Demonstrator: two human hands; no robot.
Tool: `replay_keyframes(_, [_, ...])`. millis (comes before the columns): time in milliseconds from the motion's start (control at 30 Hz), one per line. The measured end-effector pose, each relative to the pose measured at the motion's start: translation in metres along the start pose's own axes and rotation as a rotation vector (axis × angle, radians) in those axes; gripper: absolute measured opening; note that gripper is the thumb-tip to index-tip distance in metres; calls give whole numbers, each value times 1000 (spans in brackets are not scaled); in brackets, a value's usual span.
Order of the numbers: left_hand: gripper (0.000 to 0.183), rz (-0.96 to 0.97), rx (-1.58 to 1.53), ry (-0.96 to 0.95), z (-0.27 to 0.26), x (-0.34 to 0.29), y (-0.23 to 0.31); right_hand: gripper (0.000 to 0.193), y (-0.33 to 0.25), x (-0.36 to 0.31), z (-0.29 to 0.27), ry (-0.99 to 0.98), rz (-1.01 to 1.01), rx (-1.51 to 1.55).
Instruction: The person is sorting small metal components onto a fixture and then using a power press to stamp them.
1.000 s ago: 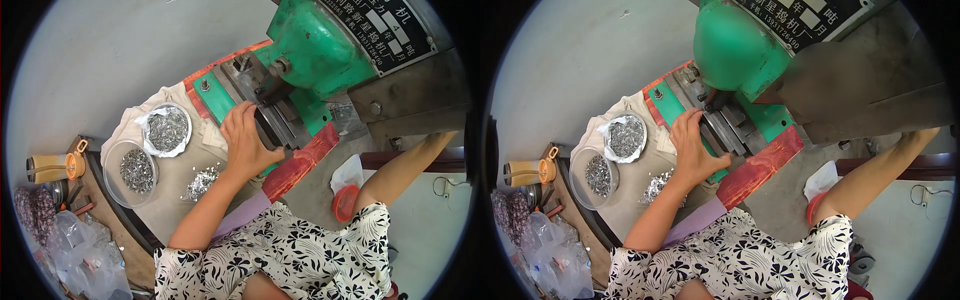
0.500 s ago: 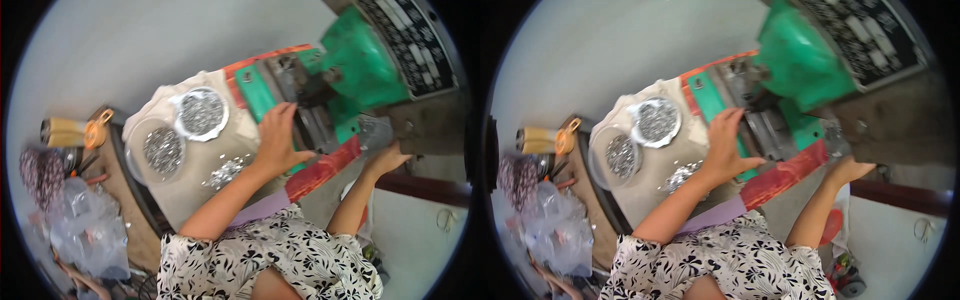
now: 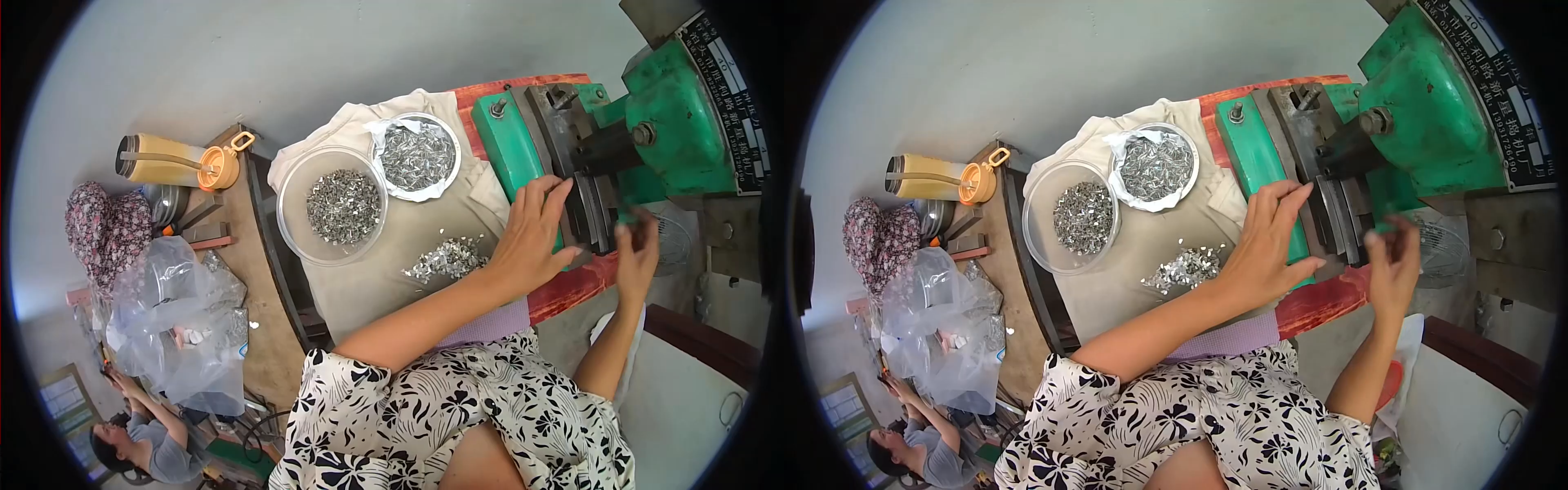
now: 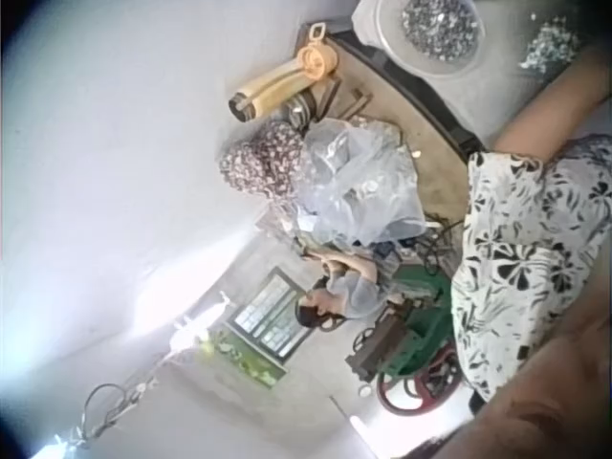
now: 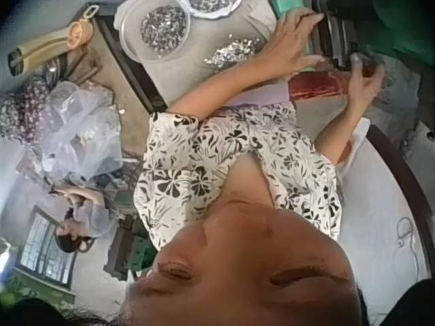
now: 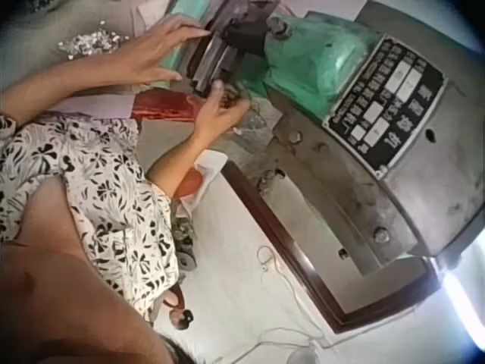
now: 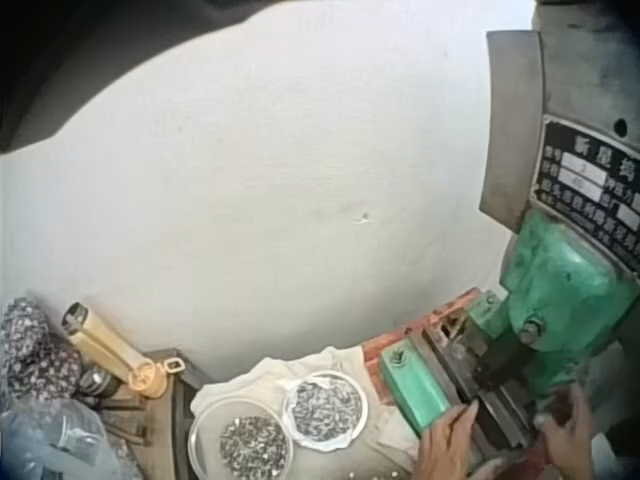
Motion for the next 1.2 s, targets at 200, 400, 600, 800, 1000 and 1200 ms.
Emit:
replay_keyframes(200, [54, -17, -144, 13, -7, -9, 10, 28, -17, -37, 9, -122, -170, -406])
replay_keyframes(400, [37, -218, -379, -168, -11, -19, 21, 10, -37, -66, -29, -13, -376, -469])
replay_keyframes(600, [39, -597, -660, -399, -25, -25, 20, 20, -77, -95, -21, -197, -500, -354])
replay_keyframes(800, [21, -488, -533, -194, -144, -3, -8, 22, -117, -60, 95, -348, -217, 244])
replay_keyframes(1000, [36, -386, -200, 33, -251, 6, -27, 25, -163, -61, 214, -584, 203, 897])
replay_keyframes(1200, [35, -270, 144, 211, -284, 2, -45, 24, -163, -65, 230, -550, 156, 676])
Point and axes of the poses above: each hand's wrist, its own x-axis towards the middle knuckle, its own z-axis out of the palm, y = z × x, the point moved 8 cm from there along x, towards the middle knuckle, and after that the axes turned 12 degrees about y, right-handed, at the moved point
